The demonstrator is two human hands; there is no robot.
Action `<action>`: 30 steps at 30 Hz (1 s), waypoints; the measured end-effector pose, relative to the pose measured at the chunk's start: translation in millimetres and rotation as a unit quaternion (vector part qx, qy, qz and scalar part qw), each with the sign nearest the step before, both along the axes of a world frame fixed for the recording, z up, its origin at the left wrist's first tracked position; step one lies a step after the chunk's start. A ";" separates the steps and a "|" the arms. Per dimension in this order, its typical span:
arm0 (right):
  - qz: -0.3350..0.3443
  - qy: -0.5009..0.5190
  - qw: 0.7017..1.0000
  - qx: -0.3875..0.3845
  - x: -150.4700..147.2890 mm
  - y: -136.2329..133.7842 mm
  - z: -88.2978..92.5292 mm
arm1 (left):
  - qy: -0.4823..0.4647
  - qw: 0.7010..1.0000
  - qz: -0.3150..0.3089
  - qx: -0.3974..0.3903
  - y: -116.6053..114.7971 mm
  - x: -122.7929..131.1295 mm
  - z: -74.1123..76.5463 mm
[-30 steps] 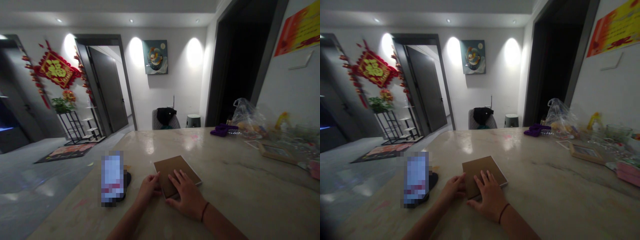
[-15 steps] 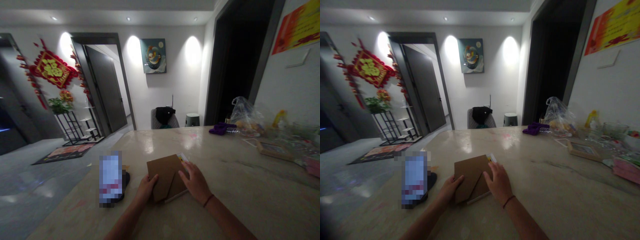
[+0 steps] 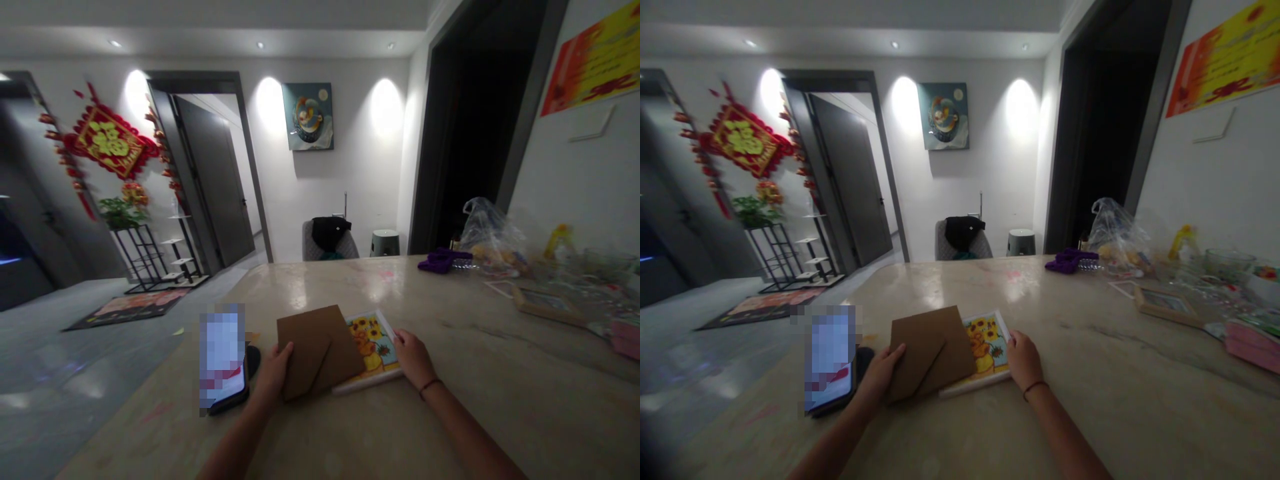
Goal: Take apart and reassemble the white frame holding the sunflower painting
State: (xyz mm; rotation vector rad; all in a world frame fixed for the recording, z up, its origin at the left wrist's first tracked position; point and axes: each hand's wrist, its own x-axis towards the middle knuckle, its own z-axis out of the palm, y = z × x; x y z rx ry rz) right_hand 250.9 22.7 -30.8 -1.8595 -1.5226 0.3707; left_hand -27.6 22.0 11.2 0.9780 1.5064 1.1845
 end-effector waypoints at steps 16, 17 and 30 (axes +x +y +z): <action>0.097 0.398 0.907 0.100 -25.9 -6.2 14.7 | 0.039 0.984 -0.138 0.108 -17.1 29.3 -1.2; 0.062 0.411 0.903 0.112 -16.2 -3.6 14.4 | 0.095 0.975 -0.157 0.126 -18.9 31.1 -2.6; -0.160 0.384 0.890 0.186 74.7 13.7 -11.5 | 0.505 0.825 -0.225 0.120 -22.9 29.5 -11.9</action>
